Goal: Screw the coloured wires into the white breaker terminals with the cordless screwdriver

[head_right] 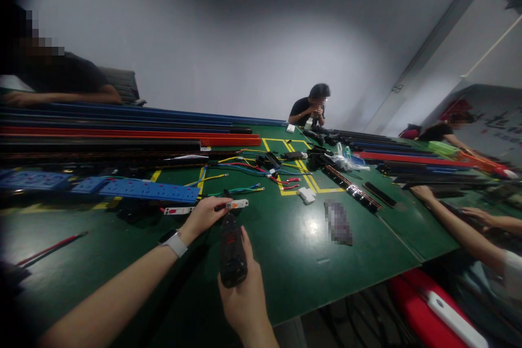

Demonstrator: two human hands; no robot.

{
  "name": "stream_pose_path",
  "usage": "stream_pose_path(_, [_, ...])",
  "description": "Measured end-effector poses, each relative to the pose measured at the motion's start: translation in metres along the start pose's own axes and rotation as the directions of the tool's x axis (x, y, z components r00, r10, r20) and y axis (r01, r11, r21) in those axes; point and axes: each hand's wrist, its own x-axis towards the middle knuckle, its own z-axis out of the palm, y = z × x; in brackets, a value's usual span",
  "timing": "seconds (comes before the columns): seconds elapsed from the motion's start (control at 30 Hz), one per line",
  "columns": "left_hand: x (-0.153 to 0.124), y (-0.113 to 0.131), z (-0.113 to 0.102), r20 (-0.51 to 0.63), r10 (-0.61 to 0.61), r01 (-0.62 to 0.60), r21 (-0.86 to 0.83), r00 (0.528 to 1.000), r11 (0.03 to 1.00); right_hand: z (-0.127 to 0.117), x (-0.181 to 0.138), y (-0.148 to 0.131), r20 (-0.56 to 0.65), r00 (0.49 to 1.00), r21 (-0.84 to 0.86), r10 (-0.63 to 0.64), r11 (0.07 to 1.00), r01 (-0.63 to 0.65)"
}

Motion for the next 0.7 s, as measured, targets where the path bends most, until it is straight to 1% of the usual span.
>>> stream_pose_path(0.33, [0.0004,-0.0016,0.0007,0.007,0.004,-0.004,0.003,1.000,1.000,0.0005,-0.0008,0.0000,-0.006,1.000,0.000,0.024,1.000,-0.024])
stream_pose_path(0.47, [-0.0002,-0.0017,0.0008,0.004,0.002,-0.002,0.006,1.000,1.000,0.0006,-0.0015,0.0001,-0.011,1.000,0.002,0.023,1.000,-0.023])
stream_pose_path(0.6, [-0.0008,-0.0012,0.0015,0.004,0.001,-0.001,0.010,1.000,1.000,-0.0003,-0.0011,0.0001,0.013,1.000,0.003,0.018,1.000,-0.018])
stream_pose_path(0.7, [-0.0006,-0.0020,0.0024,0.002,0.006,-0.006,0.022,1.000,1.000,-0.0002,-0.0011,0.0009,0.001,1.000,0.010,0.004,1.000,-0.004])
